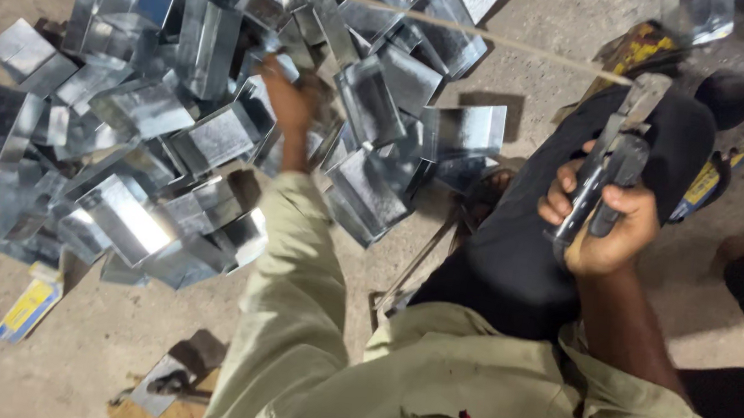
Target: The person sits on the floor and uses a handheld welding tool to weld small metal pieces. They pick up a piece, position it on a gear-like fixture, weld it, and then place it aside. This process is repeated continuously.
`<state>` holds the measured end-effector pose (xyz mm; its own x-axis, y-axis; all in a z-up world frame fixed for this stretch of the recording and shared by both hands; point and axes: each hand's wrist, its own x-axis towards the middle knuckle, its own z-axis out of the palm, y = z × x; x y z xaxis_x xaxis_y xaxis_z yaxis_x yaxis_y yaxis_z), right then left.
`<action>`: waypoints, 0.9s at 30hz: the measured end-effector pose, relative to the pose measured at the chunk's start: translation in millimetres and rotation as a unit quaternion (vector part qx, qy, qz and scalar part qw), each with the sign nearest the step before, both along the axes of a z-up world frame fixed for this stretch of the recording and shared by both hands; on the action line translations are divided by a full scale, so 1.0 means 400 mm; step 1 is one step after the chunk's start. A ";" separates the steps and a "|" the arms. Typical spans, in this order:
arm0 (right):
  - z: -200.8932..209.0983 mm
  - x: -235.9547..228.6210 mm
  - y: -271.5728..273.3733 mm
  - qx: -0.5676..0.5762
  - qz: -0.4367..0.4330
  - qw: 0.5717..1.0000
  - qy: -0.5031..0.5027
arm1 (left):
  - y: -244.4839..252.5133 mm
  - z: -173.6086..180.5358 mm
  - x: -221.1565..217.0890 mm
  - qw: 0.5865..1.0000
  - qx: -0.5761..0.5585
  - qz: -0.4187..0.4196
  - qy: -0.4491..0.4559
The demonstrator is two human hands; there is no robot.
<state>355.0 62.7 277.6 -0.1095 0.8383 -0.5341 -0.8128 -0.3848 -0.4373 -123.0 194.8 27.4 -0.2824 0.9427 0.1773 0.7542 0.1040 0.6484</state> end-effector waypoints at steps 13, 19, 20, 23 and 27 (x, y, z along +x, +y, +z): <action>0.029 -0.047 0.062 -0.009 0.018 0.998 -0.055 | 0.071 0.003 -0.340 0.912 -0.338 0.087 0.215; 0.010 -0.058 0.056 -0.008 0.011 1.000 -0.022 | -0.146 0.105 -0.178 0.981 -0.171 -0.007 0.091; 0.013 -0.060 0.047 0.002 0.010 0.999 -0.036 | -0.193 0.122 -0.133 0.986 -0.144 -0.042 0.066; 0.028 -0.065 0.040 0.045 -0.010 0.999 -0.007 | -0.219 0.175 0.039 0.981 -0.085 -0.081 -0.155; 0.054 0.013 0.008 0.087 -0.098 0.991 0.029 | -0.121 0.374 0.328 0.912 -0.108 -0.069 -0.389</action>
